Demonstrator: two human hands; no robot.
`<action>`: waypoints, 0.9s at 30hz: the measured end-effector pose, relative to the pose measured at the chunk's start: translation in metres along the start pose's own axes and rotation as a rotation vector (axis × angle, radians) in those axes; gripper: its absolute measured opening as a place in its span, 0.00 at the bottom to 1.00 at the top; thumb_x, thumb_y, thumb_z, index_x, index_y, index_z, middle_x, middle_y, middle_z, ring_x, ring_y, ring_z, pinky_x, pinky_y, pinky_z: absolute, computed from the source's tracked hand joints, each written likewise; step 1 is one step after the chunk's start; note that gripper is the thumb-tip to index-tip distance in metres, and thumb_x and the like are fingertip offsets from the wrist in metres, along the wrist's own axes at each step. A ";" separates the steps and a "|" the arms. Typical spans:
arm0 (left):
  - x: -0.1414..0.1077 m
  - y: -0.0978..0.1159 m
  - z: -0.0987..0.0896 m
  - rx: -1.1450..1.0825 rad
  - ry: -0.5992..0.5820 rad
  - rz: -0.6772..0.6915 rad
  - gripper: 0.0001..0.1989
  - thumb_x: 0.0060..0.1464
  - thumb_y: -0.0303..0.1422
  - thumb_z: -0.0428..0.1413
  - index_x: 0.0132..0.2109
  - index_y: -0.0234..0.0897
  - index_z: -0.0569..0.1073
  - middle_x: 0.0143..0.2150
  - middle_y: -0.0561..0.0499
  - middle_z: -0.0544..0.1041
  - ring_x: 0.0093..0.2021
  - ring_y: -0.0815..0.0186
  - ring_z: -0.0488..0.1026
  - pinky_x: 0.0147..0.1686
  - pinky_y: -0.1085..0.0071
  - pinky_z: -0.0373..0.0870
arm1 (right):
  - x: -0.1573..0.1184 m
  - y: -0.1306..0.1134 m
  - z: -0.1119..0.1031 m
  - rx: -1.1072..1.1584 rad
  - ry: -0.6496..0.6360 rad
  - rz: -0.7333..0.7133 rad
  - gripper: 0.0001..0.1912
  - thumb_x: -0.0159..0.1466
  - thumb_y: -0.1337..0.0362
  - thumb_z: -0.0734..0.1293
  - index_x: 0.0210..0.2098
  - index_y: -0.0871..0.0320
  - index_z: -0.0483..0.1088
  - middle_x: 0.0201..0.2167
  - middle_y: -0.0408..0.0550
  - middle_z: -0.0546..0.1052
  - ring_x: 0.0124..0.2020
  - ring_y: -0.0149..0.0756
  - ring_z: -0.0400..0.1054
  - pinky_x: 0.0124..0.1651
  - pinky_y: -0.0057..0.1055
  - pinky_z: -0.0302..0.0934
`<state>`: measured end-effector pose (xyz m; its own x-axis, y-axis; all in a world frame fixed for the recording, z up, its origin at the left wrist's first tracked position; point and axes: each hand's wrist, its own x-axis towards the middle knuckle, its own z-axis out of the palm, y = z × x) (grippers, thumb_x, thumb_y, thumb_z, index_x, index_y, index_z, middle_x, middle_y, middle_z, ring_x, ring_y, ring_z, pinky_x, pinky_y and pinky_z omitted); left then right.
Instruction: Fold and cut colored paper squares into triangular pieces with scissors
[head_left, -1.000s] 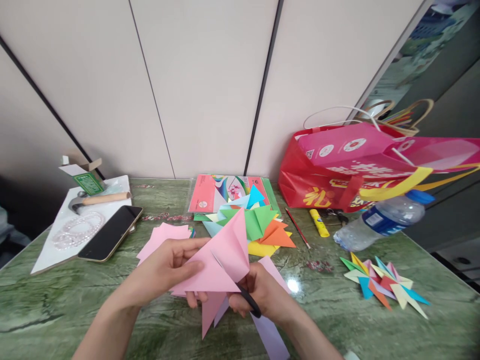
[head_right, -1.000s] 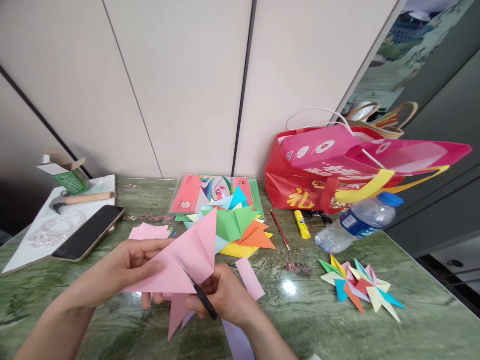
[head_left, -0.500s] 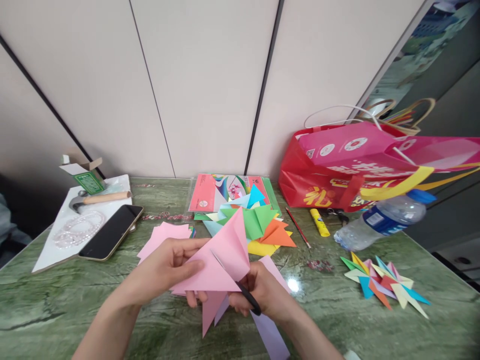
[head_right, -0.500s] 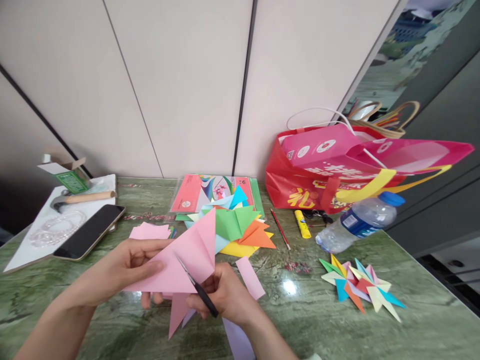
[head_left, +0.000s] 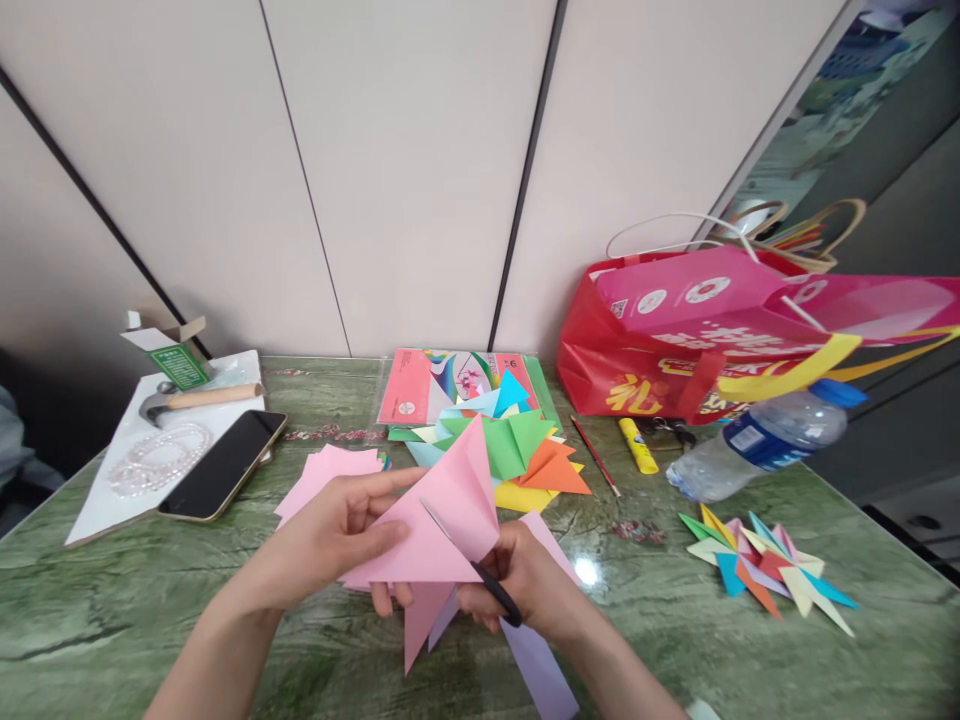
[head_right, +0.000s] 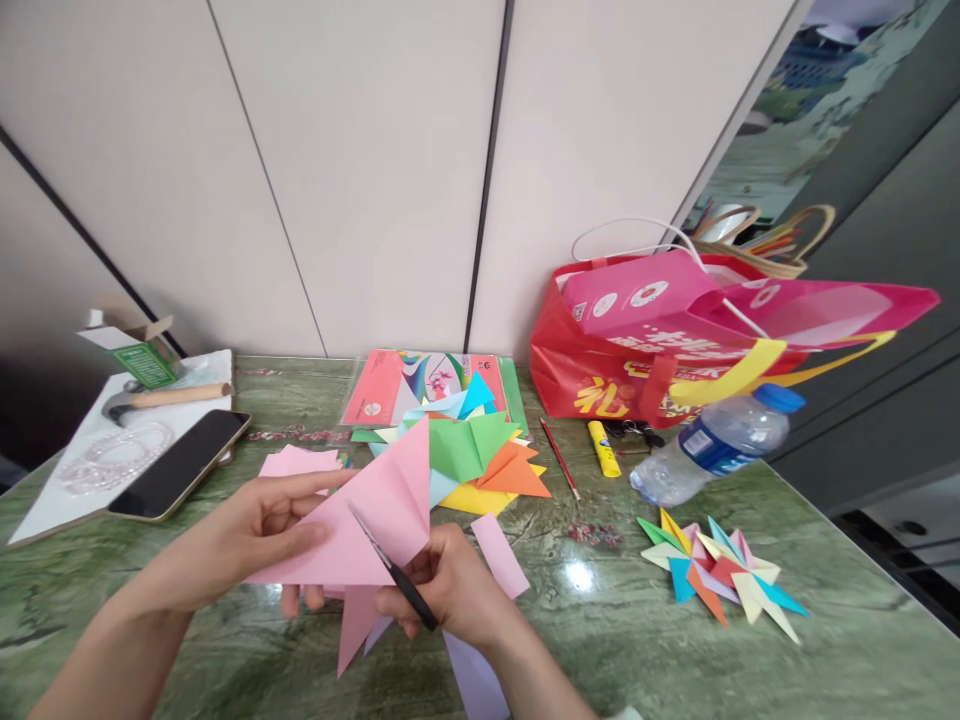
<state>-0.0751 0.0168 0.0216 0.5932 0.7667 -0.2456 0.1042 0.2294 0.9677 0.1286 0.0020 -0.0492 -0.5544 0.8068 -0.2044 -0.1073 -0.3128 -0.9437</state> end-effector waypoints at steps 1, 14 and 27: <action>0.000 0.000 0.000 0.007 -0.007 -0.002 0.27 0.57 0.31 0.51 0.63 0.42 0.54 0.30 0.49 0.80 0.23 0.66 0.76 0.22 0.73 0.74 | 0.000 0.001 0.000 0.008 -0.006 -0.003 0.06 0.46 0.70 0.69 0.18 0.63 0.66 0.12 0.38 0.66 0.12 0.23 0.57 0.15 0.19 0.49; 0.002 0.001 0.001 0.014 -0.042 -0.018 0.26 0.57 0.32 0.52 0.61 0.41 0.57 0.26 0.50 0.80 0.22 0.66 0.76 0.19 0.75 0.71 | 0.003 0.003 0.001 0.141 -0.021 -0.019 0.19 0.39 0.66 0.77 0.30 0.63 0.72 0.20 0.41 0.74 0.21 0.29 0.67 0.27 0.25 0.62; 0.002 0.001 0.003 0.019 -0.059 -0.035 0.25 0.57 0.33 0.51 0.61 0.40 0.59 0.25 0.50 0.79 0.20 0.67 0.75 0.18 0.76 0.70 | 0.004 0.007 -0.003 0.180 -0.029 -0.031 0.28 0.36 0.67 0.78 0.36 0.63 0.70 0.24 0.45 0.77 0.26 0.35 0.71 0.32 0.27 0.63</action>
<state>-0.0713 0.0171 0.0223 0.6350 0.7214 -0.2762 0.1404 0.2438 0.9596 0.1280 0.0044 -0.0571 -0.5716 0.8037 -0.1656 -0.2691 -0.3743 -0.8874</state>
